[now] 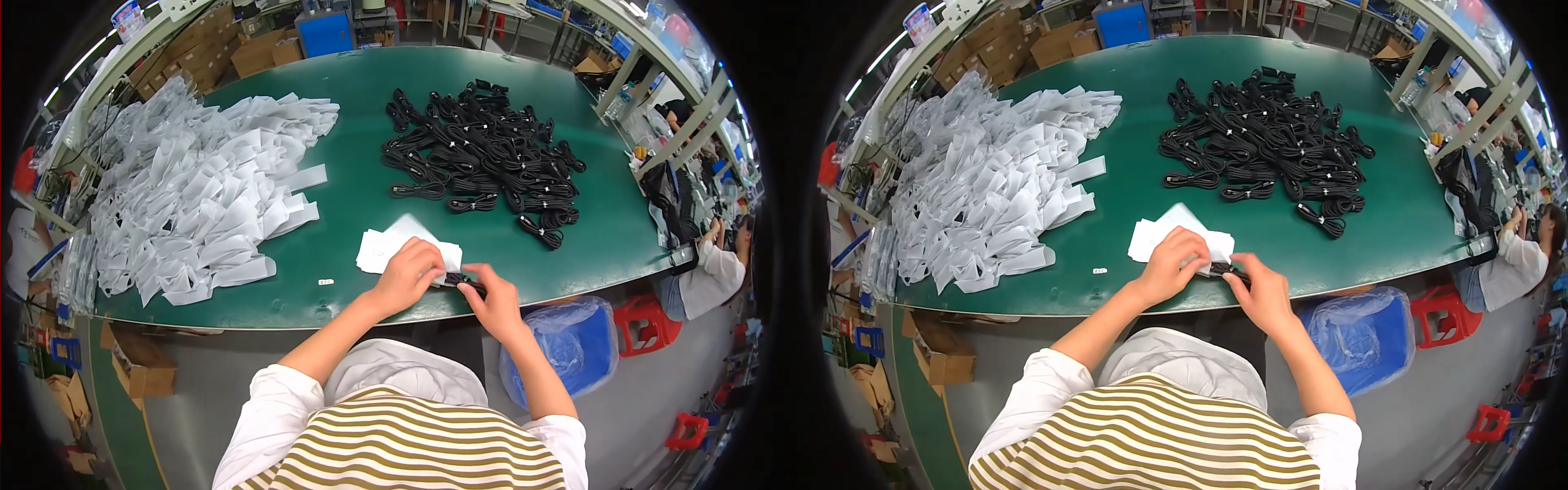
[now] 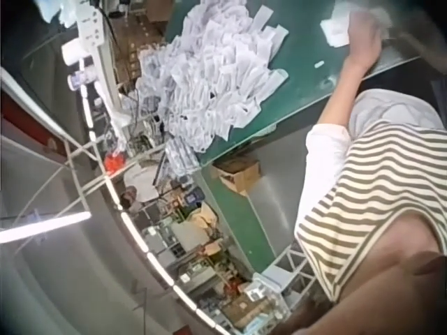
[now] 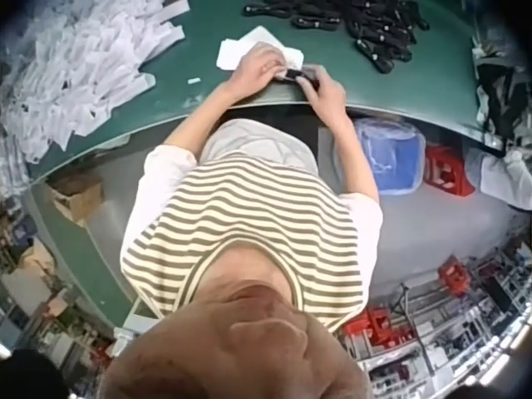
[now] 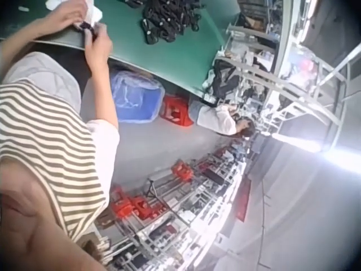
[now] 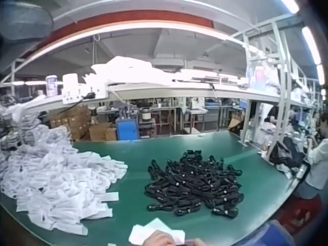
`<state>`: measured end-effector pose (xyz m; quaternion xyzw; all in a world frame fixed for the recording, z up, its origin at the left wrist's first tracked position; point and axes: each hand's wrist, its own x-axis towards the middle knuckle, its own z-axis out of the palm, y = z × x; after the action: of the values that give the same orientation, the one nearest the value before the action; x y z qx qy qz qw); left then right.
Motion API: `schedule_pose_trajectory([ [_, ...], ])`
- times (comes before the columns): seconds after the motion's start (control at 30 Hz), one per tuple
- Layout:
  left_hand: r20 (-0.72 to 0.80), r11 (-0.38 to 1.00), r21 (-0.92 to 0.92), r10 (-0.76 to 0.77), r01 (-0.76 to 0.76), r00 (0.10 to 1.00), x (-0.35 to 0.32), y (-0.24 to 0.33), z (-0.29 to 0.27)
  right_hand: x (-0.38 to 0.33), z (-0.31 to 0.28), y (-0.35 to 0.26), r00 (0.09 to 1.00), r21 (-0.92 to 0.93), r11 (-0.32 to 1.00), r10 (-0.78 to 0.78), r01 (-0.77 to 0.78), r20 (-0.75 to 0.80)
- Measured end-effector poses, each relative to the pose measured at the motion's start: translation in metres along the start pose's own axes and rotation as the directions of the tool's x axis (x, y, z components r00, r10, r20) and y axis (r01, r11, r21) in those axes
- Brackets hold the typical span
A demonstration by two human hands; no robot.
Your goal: Sorting small black plastic components and placing them into individual white plastic bags at a factory workbench.
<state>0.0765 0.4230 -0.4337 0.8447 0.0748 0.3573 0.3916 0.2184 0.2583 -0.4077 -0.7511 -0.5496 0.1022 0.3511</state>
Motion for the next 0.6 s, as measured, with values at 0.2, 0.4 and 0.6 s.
schedule_pose_trajectory([
  [0.2,0.029,0.978,0.068,0.193,-0.195,0.981,0.008,0.029,-0.007,-0.013,0.008,-0.003,0.914,0.619,0.694,0.393,-0.368,0.103],
  [0.4,-0.012,0.999,-0.041,0.007,-0.008,1.0,0.016,0.053,-0.016,-0.008,0.005,-0.015,0.887,0.304,0.88,-0.23,0.365,-0.4],
  [0.6,0.035,0.754,-0.592,-0.331,0.286,0.943,0.01,0.06,-0.032,0.004,0.017,-0.042,0.861,0.523,0.746,-0.13,0.412,-0.492],
])
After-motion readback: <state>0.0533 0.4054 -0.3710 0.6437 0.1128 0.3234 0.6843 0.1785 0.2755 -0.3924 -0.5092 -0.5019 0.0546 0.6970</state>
